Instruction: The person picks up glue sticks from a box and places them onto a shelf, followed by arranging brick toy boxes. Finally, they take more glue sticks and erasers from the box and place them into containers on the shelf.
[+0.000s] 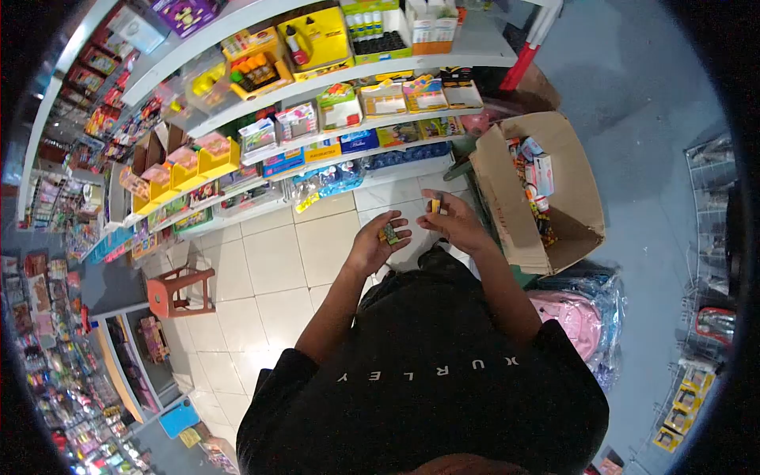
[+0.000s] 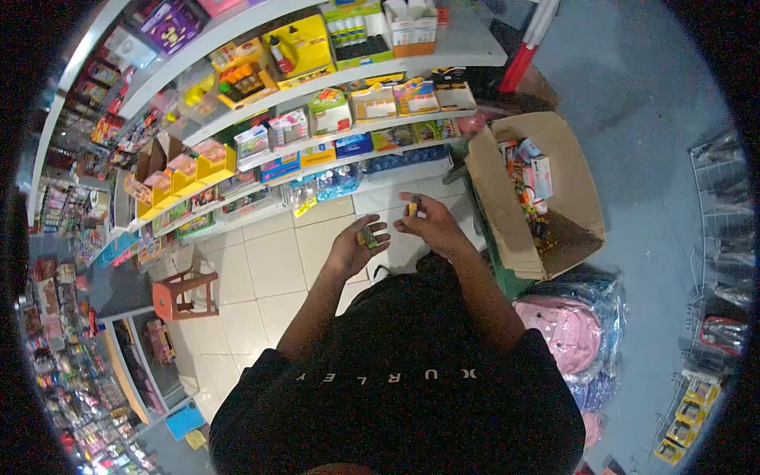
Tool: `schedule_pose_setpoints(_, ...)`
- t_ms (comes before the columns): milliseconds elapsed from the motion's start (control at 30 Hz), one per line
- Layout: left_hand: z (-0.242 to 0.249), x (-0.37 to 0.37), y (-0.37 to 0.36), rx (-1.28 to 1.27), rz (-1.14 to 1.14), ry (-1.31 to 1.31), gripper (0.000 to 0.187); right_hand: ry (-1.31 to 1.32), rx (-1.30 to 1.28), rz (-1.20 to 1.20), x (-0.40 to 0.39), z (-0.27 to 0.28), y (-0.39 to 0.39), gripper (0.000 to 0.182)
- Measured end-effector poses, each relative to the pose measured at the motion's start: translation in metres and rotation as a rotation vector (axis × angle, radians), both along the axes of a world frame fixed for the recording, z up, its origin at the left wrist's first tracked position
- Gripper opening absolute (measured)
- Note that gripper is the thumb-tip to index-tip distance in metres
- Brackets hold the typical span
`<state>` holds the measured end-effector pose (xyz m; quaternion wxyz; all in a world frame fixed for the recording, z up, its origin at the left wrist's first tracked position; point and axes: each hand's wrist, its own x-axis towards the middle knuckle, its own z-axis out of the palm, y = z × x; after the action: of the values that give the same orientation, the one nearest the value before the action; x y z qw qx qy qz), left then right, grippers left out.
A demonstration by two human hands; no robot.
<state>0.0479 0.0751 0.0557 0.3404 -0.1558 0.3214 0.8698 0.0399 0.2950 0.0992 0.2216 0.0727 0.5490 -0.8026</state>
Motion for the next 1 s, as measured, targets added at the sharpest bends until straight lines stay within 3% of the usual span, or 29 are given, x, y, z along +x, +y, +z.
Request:
schedule_pose_setpoints(200,0.027,0.012,-0.038,-0.160,0.114,0.051,0.030,0.174,0.184,0.143,-0.002,0.017,-0.036,0.048)
schedule_pose_setpoints(467,0.029,0.025,-0.063,-0.193,0.205,0.125,0.035,0.229,0.226,0.194,-0.006,0.023,-0.072,0.030)
schedule_pose_setpoints(767,0.030,0.037,-0.069,-0.178,0.217,0.148,0.032,0.445,0.502,0.309,-0.002,0.018,-0.088,0.025)
schedule_pose_setpoints(1000,0.022,0.033,-0.064,-0.177,0.294,0.165,0.028,0.428,0.365,0.235,-0.005,0.007,-0.083,0.025)
